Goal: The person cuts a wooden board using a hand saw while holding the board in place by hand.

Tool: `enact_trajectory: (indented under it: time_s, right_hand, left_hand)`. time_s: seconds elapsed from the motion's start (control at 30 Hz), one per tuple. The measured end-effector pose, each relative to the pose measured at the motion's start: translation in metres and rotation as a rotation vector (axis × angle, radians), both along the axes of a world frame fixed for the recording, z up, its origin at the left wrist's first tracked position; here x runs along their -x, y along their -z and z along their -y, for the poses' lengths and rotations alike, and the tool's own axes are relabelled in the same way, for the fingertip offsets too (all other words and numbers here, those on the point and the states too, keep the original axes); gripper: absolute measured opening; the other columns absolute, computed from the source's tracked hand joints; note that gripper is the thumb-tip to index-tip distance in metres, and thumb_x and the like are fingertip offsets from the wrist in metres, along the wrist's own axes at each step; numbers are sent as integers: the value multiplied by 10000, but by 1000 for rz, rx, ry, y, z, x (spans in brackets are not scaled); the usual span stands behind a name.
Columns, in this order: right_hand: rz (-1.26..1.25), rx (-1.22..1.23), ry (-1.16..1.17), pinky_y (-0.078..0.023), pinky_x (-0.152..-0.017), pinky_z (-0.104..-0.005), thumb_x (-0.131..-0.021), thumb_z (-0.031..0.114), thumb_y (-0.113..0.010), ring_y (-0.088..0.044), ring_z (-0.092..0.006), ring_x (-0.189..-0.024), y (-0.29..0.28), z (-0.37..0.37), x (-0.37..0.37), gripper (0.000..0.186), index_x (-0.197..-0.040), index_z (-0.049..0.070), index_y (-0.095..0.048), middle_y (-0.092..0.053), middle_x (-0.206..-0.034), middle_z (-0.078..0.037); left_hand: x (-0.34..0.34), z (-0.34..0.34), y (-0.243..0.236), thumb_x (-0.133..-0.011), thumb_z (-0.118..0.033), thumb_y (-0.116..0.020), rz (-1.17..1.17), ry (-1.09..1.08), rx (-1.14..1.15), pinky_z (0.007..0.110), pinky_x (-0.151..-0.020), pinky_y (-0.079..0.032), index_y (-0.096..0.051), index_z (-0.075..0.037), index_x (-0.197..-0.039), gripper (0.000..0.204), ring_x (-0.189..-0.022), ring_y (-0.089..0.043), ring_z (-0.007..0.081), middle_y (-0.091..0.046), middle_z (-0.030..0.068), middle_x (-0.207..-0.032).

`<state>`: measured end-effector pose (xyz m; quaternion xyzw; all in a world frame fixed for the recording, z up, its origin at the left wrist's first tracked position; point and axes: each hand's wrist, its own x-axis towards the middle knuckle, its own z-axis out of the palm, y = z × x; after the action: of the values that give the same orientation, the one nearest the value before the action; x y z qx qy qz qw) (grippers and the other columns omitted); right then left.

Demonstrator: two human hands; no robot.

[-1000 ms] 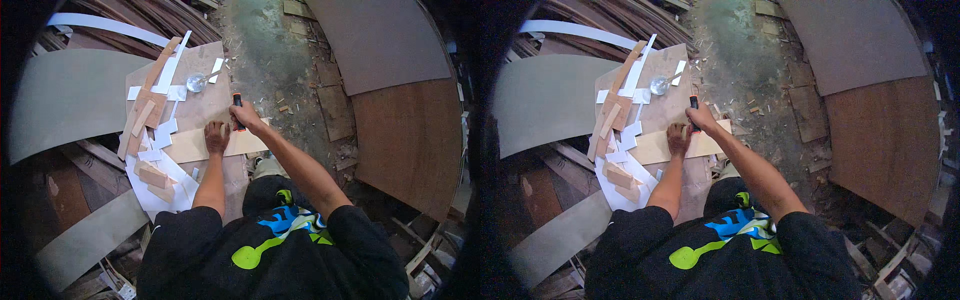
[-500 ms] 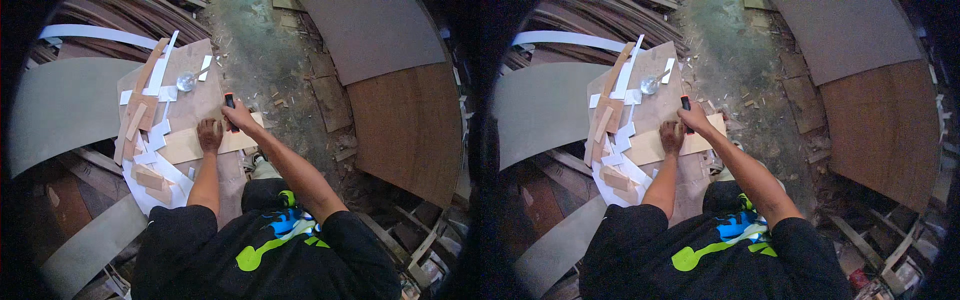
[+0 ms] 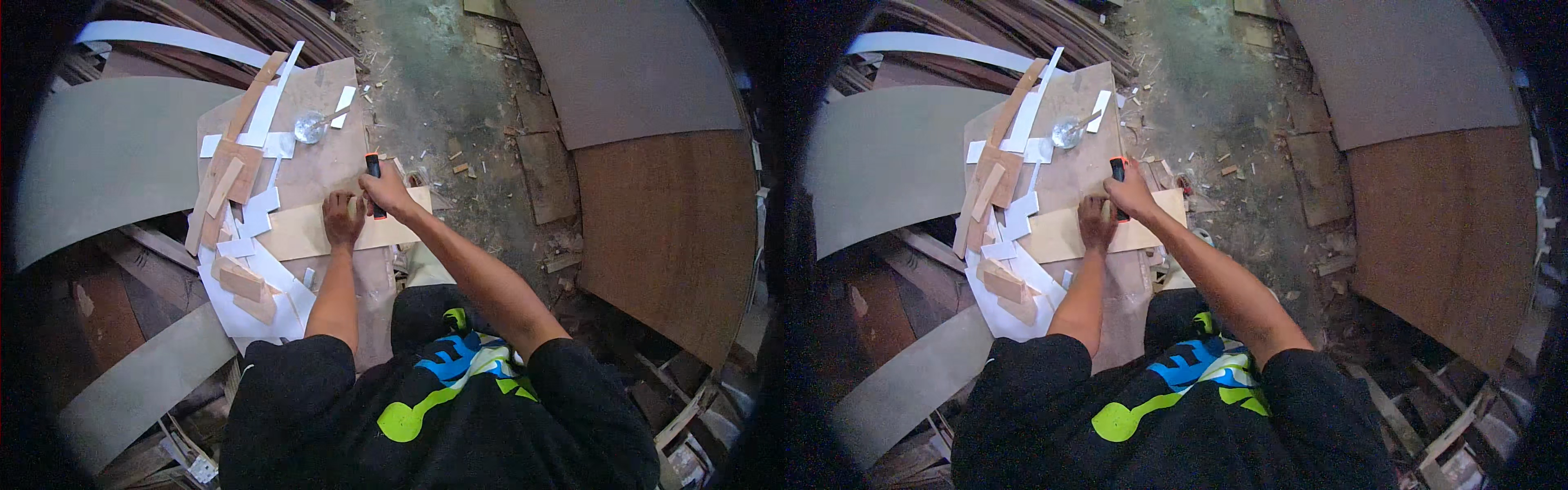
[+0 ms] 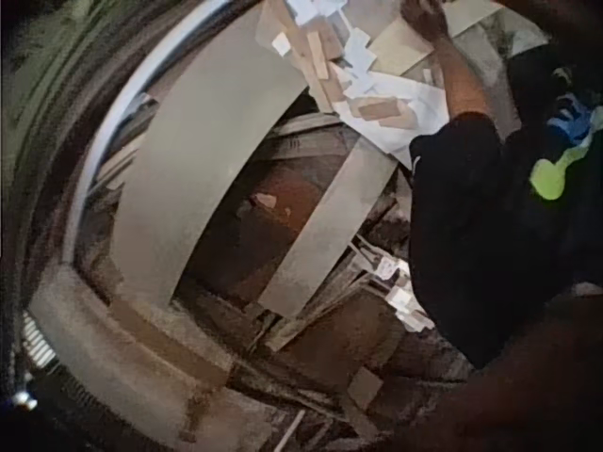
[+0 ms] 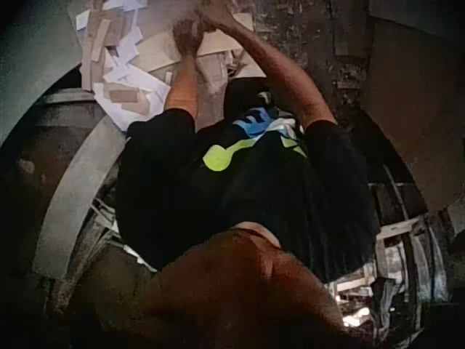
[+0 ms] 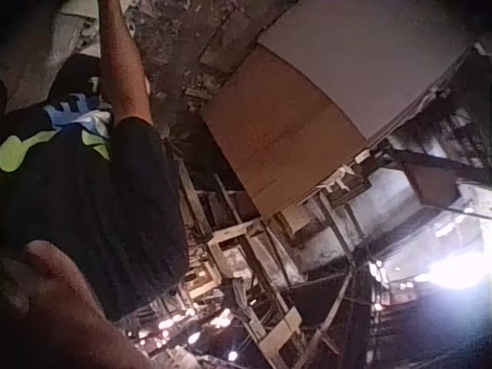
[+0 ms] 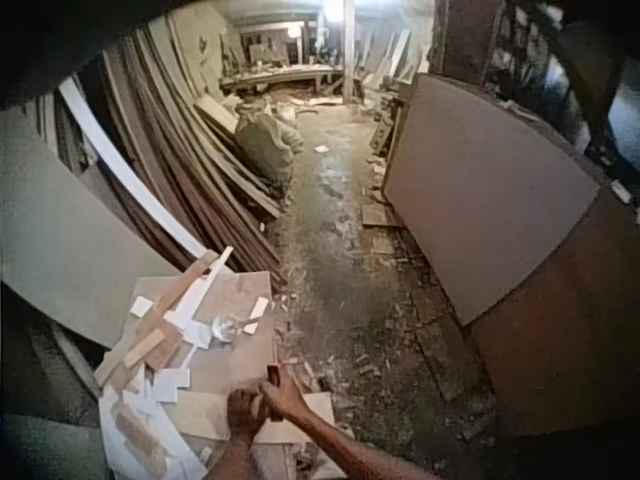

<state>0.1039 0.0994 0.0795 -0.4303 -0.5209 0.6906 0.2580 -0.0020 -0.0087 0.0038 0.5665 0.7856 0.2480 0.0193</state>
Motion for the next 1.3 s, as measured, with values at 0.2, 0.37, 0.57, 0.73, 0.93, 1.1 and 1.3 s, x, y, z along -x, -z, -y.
enact_trajectory:
  time_s: [0.2, 0.37, 0.57, 0.73, 0.93, 1.1, 1.3]
  right_hand:
    - [-2, 207, 116, -414, -447, -314, -706, 82, -532, -492, -147, -479, -21, 3, 0, 275, -958, 6, -452, -503, -626, -53]
    - [-21, 169, -30, -435, -481, -310, -716, 122, -536, -506, -130, -502, -11, -9, -1, 210, -881, 9, -472, -528, -650, -56]
    - [-52, 266, -5, -463, -393, -326, -780, 134, -517, -493, -164, -411, -11, -1, 0, 121, -776, 19, -480, -485, -584, -55]
    - [16, 228, -49, -447, -418, -311, -765, 137, -524, -514, -155, -453, -11, -9, -10, 125, -773, 20, -481, -504, -598, -53]
    - [46, 165, 51, -403, -374, -299, -814, 118, -518, -506, -153, -422, -34, 9, -7, 110, -838, 37, -448, -489, -566, -42]
    - [152, 41, 113, -348, -325, -298, -837, 139, -502, -452, -131, -378, -20, 15, -2, 114, -861, 55, -428, -443, -549, -18]
    - [57, 57, 34, -325, -312, -290, -801, 105, -476, -439, -130, -367, -101, 32, -13, 106, -872, 62, -411, -400, -548, -14]
  left_hand:
    - [0, 6, -2, -798, -271, -605, 9, -17, 20, 398, -820, -413, -565, -74, -909, 230, -901, -526, 286, -547, 91, -941]
    - [-3, 2, -3, -790, -257, -620, 45, 10, -3, 404, -815, -415, -569, -68, -904, 227, -902, -523, 296, -546, 99, -941]
    - [4, 3, 1, -792, -253, -617, 46, 20, -42, 398, -819, -411, -574, -58, -888, 222, -890, -530, 289, -555, 104, -911]
    - [1, -1, -1, -792, -259, -614, 45, 30, -54, 389, -823, -409, -573, -54, -880, 227, -900, -529, 283, -555, 100, -914]
    - [4, 7, 2, -796, -269, -610, 13, 46, -63, 395, -818, -404, -573, -69, -875, 219, -901, -520, 276, -545, 92, -920]
    - [6, 1, 4, -801, -270, -611, -65, 131, -57, 405, -804, -402, -594, -87, -890, 204, -891, -519, 280, -538, 92, -904]
    - [8, 8, 6, -789, -246, -629, -51, 95, -61, 408, -813, -403, -610, -90, -884, 184, -888, -517, 277, -536, 89, -894]
